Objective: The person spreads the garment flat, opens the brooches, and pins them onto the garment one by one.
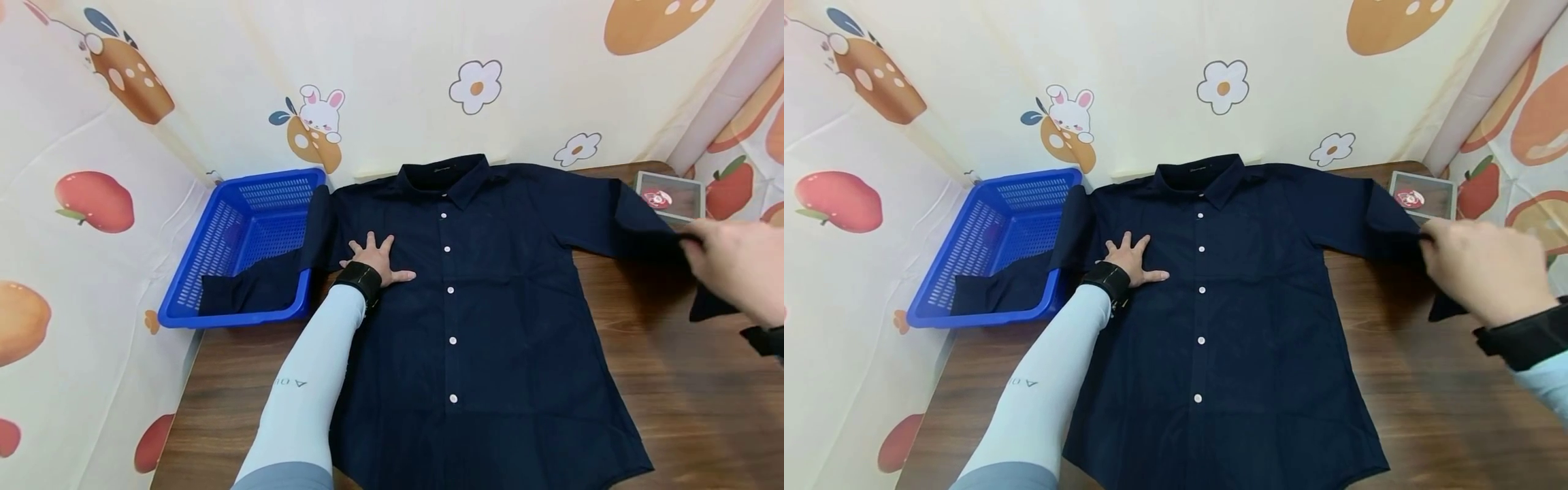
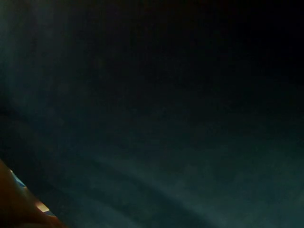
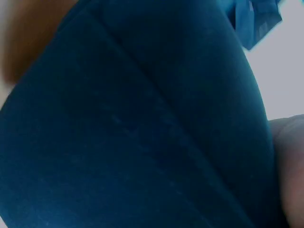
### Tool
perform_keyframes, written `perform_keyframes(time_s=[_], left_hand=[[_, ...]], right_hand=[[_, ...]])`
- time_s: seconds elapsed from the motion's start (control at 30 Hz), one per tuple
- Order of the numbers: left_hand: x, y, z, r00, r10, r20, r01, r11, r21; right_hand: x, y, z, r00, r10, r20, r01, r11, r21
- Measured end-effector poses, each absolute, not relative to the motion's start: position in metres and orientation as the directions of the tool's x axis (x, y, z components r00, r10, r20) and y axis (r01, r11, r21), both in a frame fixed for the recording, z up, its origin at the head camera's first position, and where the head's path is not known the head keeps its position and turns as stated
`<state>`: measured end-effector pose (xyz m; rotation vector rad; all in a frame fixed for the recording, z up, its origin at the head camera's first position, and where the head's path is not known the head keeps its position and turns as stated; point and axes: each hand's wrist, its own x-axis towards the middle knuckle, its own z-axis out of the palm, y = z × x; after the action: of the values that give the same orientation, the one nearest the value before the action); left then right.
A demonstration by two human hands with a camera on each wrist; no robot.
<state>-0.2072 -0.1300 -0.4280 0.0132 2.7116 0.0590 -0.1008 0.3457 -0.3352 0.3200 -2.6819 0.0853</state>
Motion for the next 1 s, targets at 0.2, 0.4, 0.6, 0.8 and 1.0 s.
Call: perform_keyframes(time_s=[0.2,0.4,0.6,0.8,1.0], left_hand=[[-0.208,-0.128,-0.428,-0.906,0.02,-0.422,0.0,0.999,0.048],[-0.206,-0.128,-0.426,-0.913,0.02,-0.408,0.005,0.999,0.038],[-0.207,-0.129,-0.427,-0.913,0.02,-0.408,0.003,0.999,0.043],[-0.207,-0.131,-0.428,-0.909,0.013,-0.416,-0.004,0.999,0.041],[-0.205,-0.13,-0.427,-0.908,0.015,-0.419,-0.001,0.999,0.037]], right_hand=[[-0.076,0.325,-0.358,-0.92,-0.339,0.196,-0.329,0.941,0.085],[-0.056,0.315,-0.378,-0.917,-0.393,0.061,-0.392,0.919,0.027],[-0.044,0.31,-0.383,-0.917,-0.391,-0.076,-0.393,0.92,0.005],[-0.029,0.304,-0.388,-0.891,-0.428,-0.15,-0.436,0.9,0.018],[-0.016,0.3,-0.395,-0.866,-0.429,-0.257,-0.441,0.898,-0.012]])
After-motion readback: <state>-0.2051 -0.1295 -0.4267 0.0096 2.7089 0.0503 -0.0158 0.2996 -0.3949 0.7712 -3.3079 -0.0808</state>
